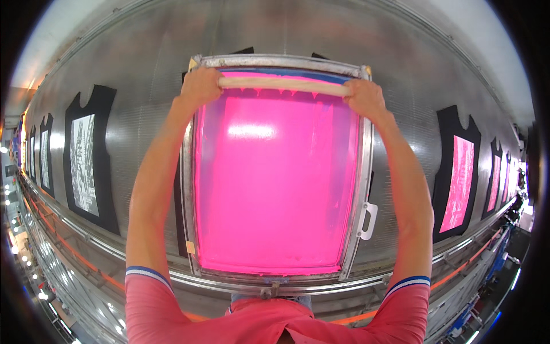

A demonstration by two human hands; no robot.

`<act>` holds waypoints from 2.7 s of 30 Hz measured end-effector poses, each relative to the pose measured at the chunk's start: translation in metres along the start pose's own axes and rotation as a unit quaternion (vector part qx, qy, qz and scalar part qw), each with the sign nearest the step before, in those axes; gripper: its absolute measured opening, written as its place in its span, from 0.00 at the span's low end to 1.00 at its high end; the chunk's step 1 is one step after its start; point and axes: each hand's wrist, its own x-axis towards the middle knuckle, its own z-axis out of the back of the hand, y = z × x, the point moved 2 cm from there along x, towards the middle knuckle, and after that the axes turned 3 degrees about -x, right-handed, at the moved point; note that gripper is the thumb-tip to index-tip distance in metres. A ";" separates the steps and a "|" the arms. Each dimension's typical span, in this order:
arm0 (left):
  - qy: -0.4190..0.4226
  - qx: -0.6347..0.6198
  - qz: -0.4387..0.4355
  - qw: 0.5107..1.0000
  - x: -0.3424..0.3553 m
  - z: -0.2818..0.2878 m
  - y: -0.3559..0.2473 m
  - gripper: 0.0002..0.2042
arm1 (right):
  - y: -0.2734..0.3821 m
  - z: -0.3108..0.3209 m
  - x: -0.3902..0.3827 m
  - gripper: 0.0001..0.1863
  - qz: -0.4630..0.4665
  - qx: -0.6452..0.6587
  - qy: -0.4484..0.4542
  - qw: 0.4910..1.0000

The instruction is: The person pours pink ink onto a screen printing frame and uses a squeegee to spread the ink across the mesh. They then pull the squeegee down over a black t-shirt on a conveyor belt to print a design. The person repeats this process on subsequent shirts moving along the line.

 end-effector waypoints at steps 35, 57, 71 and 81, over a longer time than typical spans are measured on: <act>-0.113 -0.092 -0.043 0.988 -0.543 -0.101 -0.106 0.26 | 0.161 -0.091 -0.520 0.29 0.062 0.053 -0.095 0.992; -0.032 0.035 -0.005 0.999 -0.007 -0.026 0.012 0.19 | -0.011 -0.025 0.002 0.25 -0.017 -0.051 0.001 0.999; -0.125 -0.073 -0.021 0.989 -0.135 -0.059 -0.014 0.21 | 0.042 -0.046 -0.123 0.25 0.015 -0.017 -0.041 0.999; -0.099 -0.117 -0.036 0.987 -0.383 -0.077 -0.071 0.22 | 0.109 -0.069 -0.365 0.27 0.034 0.052 -0.008 0.998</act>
